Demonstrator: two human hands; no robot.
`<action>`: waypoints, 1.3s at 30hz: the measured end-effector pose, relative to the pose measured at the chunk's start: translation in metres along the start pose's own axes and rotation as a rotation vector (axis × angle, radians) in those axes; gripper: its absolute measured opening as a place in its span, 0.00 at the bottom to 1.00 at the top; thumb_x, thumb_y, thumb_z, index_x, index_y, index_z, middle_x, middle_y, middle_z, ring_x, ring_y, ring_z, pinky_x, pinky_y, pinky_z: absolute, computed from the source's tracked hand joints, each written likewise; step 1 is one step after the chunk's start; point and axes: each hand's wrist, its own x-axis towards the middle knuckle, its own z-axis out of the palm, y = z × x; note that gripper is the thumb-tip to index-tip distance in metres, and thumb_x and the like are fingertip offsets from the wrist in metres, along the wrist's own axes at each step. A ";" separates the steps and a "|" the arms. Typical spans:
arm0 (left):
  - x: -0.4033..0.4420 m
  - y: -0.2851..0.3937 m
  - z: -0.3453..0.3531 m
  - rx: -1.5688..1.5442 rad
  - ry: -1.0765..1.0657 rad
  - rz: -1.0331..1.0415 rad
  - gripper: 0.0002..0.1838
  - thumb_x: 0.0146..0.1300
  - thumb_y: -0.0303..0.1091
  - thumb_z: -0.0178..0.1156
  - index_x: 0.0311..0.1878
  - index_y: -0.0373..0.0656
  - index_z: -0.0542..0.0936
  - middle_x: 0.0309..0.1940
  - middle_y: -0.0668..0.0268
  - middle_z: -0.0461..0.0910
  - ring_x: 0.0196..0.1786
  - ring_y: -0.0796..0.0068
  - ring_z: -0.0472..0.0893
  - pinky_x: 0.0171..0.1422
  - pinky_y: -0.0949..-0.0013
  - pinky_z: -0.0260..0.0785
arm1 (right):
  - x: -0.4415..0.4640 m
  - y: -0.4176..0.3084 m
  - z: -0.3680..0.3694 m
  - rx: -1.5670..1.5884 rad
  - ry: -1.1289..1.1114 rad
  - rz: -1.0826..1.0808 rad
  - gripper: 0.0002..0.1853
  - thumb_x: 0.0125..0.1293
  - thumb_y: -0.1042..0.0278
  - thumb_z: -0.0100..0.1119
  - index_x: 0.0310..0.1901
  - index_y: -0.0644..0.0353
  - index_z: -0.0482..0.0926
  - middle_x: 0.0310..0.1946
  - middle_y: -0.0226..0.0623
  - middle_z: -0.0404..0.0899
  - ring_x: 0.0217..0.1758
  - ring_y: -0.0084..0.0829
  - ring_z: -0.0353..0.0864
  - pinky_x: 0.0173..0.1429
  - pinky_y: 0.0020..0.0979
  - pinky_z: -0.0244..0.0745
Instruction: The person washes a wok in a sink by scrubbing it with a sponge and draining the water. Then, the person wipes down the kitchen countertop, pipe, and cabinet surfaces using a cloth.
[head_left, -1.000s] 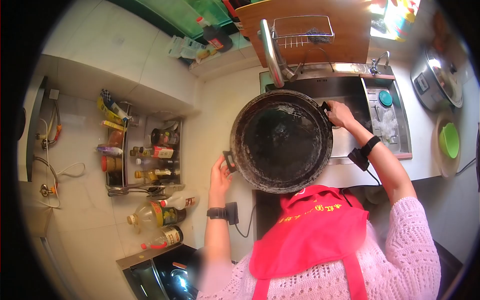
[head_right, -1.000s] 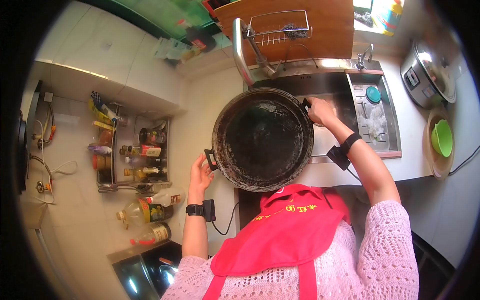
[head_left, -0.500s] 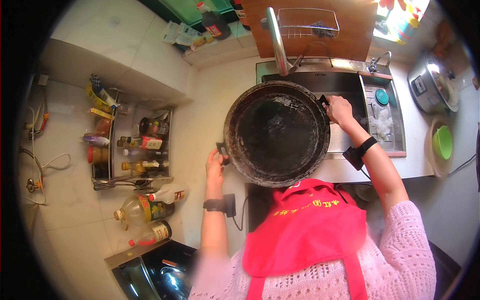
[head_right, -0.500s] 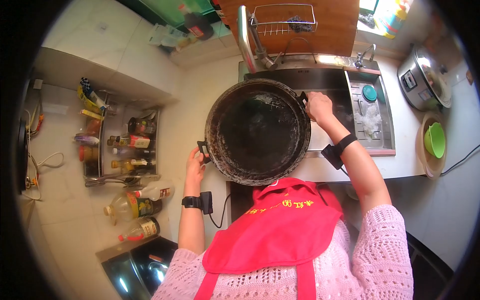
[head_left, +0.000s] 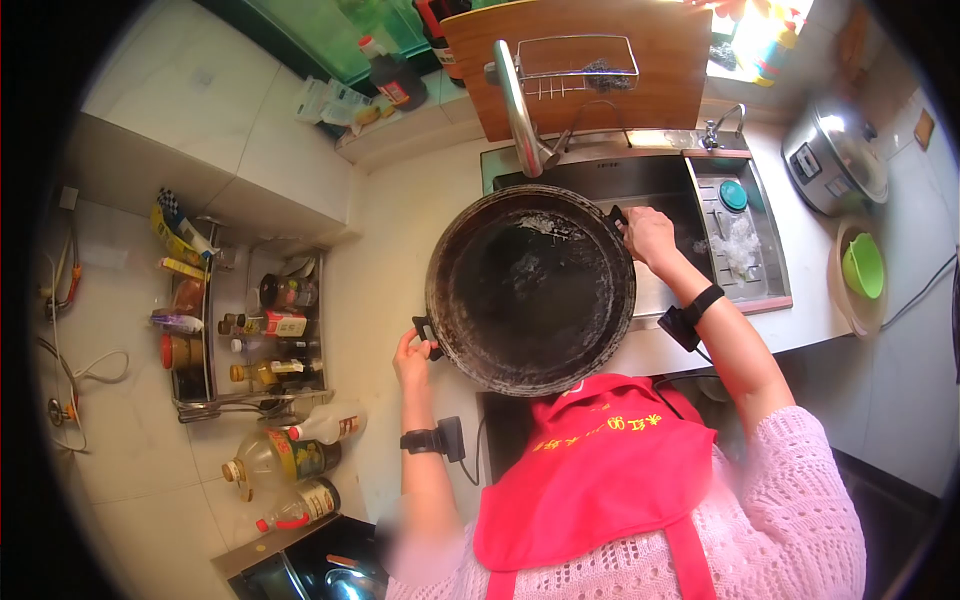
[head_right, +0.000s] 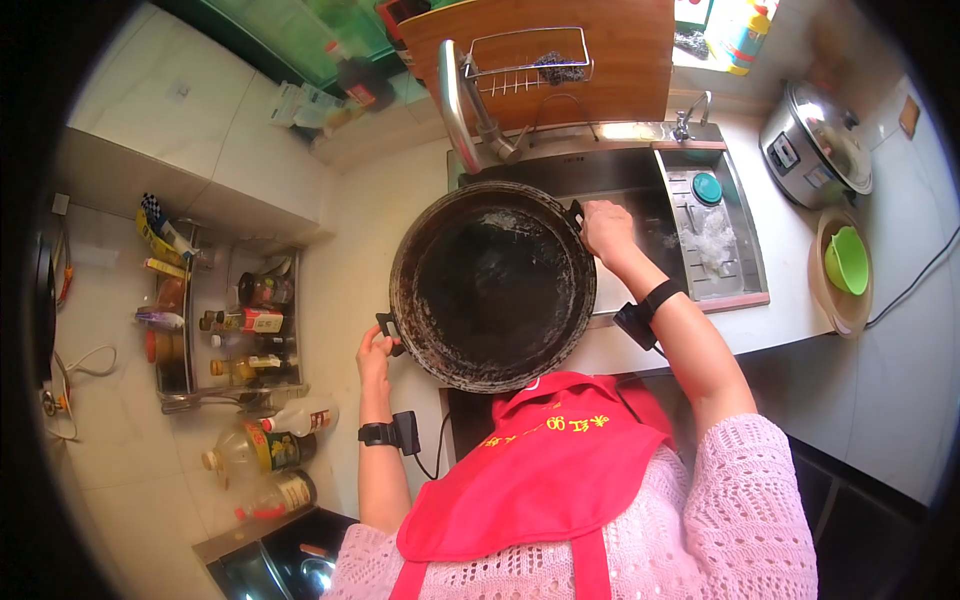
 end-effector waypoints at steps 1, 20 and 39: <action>0.000 0.001 0.000 -0.011 -0.016 0.003 0.20 0.71 0.25 0.59 0.65 0.49 0.78 0.35 0.69 0.88 0.36 0.86 0.79 0.36 0.76 0.60 | 0.000 0.000 0.002 0.003 0.007 -0.003 0.13 0.67 0.59 0.60 0.36 0.61 0.87 0.37 0.52 0.87 0.43 0.51 0.88 0.48 0.45 0.83; 0.000 0.002 0.005 -0.051 -0.016 -0.016 0.23 0.66 0.22 0.62 0.65 0.44 0.78 0.36 0.64 0.88 0.41 0.76 0.83 0.54 0.71 0.69 | -0.005 0.002 -0.005 0.003 0.056 -0.094 0.10 0.66 0.61 0.61 0.44 0.56 0.85 0.38 0.49 0.86 0.44 0.52 0.86 0.48 0.49 0.81; 0.012 -0.008 -0.020 -0.192 -0.232 -0.245 0.16 0.73 0.33 0.58 0.61 0.51 0.78 0.46 0.78 0.85 0.50 0.80 0.78 0.58 0.58 0.60 | -0.001 0.005 0.025 -0.030 0.089 0.021 0.10 0.66 0.61 0.59 0.37 0.57 0.85 0.38 0.47 0.86 0.44 0.48 0.87 0.47 0.46 0.81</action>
